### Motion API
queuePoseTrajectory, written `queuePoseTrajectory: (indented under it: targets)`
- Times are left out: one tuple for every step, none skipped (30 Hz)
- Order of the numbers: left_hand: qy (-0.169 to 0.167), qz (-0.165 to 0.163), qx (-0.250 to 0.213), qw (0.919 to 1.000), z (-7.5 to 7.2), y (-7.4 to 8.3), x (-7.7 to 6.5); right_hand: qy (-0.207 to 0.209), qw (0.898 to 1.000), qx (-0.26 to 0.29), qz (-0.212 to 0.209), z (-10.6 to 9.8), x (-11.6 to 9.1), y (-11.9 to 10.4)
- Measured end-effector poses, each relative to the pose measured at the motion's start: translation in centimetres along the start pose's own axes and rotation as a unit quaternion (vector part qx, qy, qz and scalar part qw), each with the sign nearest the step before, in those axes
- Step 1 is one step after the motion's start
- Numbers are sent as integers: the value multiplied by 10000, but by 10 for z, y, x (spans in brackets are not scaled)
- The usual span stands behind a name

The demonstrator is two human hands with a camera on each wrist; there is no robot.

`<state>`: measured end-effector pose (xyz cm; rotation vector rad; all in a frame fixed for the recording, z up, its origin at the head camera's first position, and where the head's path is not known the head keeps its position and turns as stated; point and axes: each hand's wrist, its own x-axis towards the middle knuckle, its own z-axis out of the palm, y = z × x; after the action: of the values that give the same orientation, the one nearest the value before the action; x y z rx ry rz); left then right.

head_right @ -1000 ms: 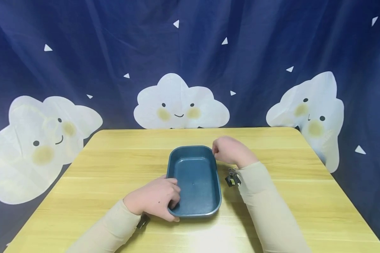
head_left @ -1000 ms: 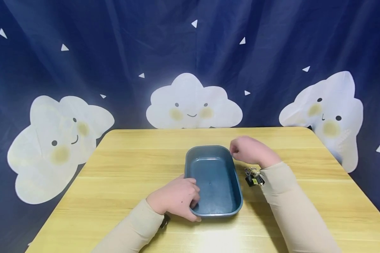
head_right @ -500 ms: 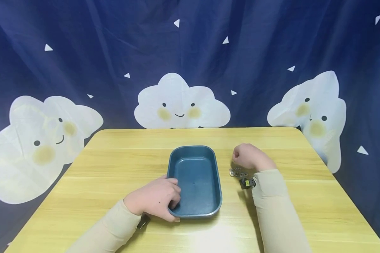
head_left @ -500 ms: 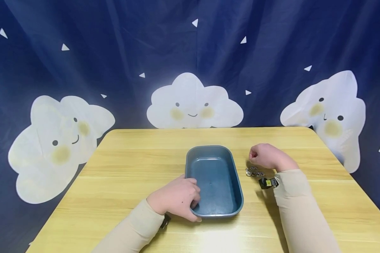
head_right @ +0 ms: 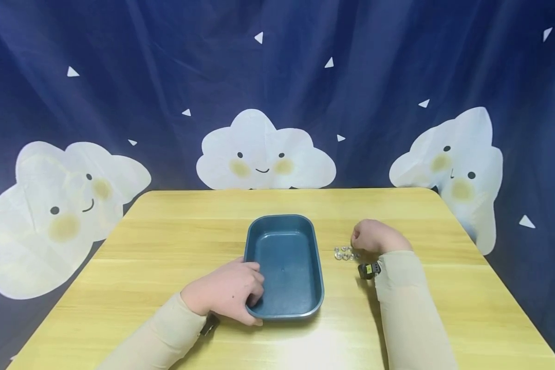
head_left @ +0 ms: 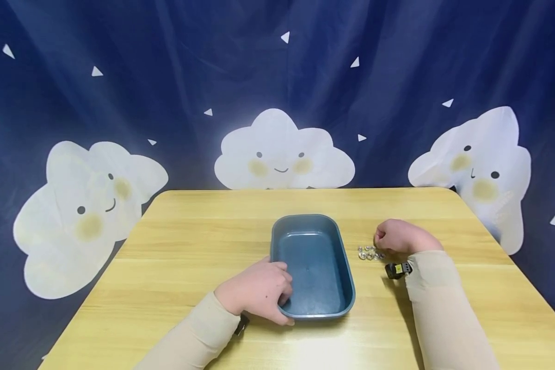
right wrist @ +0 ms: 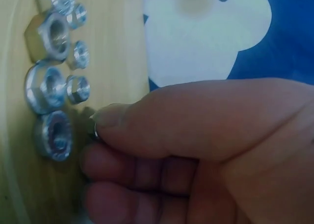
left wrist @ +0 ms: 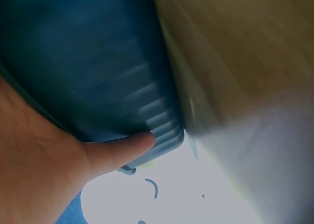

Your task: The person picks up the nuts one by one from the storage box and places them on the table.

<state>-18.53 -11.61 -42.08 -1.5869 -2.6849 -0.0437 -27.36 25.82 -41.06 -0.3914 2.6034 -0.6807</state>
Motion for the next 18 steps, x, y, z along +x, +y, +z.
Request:
queuePoseTrajectory:
  targets:
    - [14,10,14,10000,0,0,0,-63,9999,74,38,1,1,1]
    - [27,13,20,10000,0,0,0,-100,9998,145,78,2,1,2]
    - [31,8,18,10000,0,0,0,-109,9997,184,77,2,2,2]
    - [24,8,12,10000,0,0,0,-103,9997,196,70,3,2,3]
    - [19,4,7,10000,0,0,0,-98,9997,208,67,4,2,4]
    - [12,1,-1,10000,0,0,1,-88,9997,222,70,4,2,5]
    - [14,3,-8,10000,-1,0,1,-78,9997,216,56,4,2,5]
    - [1,-4,-21,10000,-1,0,1,-69,9998,197,41,4,2,5]
    - [-17,-11,-29,10000,-2,0,1,-68,9998,183,31,3,2,5]
    - [-36,-14,-37,10000,-2,0,2,-68,9998,166,24,3,2,5]
    - [-34,-17,-62,10000,-2,0,2,-80,9999,146,20,3,2,5]
    - [-32,-18,-77,10000,-2,0,2,-87,9999,135,18,2,2,5]
    - [-32,-26,-95,9999,-2,0,1,-86,9999,101,-8,3,2,4]
    - [-42,-36,-120,9999,-2,0,1,-80,9999,67,-36,3,2,4]
    - [-39,-38,-140,9999,-1,0,1,-87,9999,61,-35,3,2,4]
    - [-32,-37,-166,9999,0,0,1,-93,9999,38,-46,3,2,4]
    - [-11,-31,-188,9998,0,0,1,-111,9999,31,-47,4,2,4]
    - [-2,-20,-195,9998,1,0,1,-110,9999,24,-63,4,2,4]
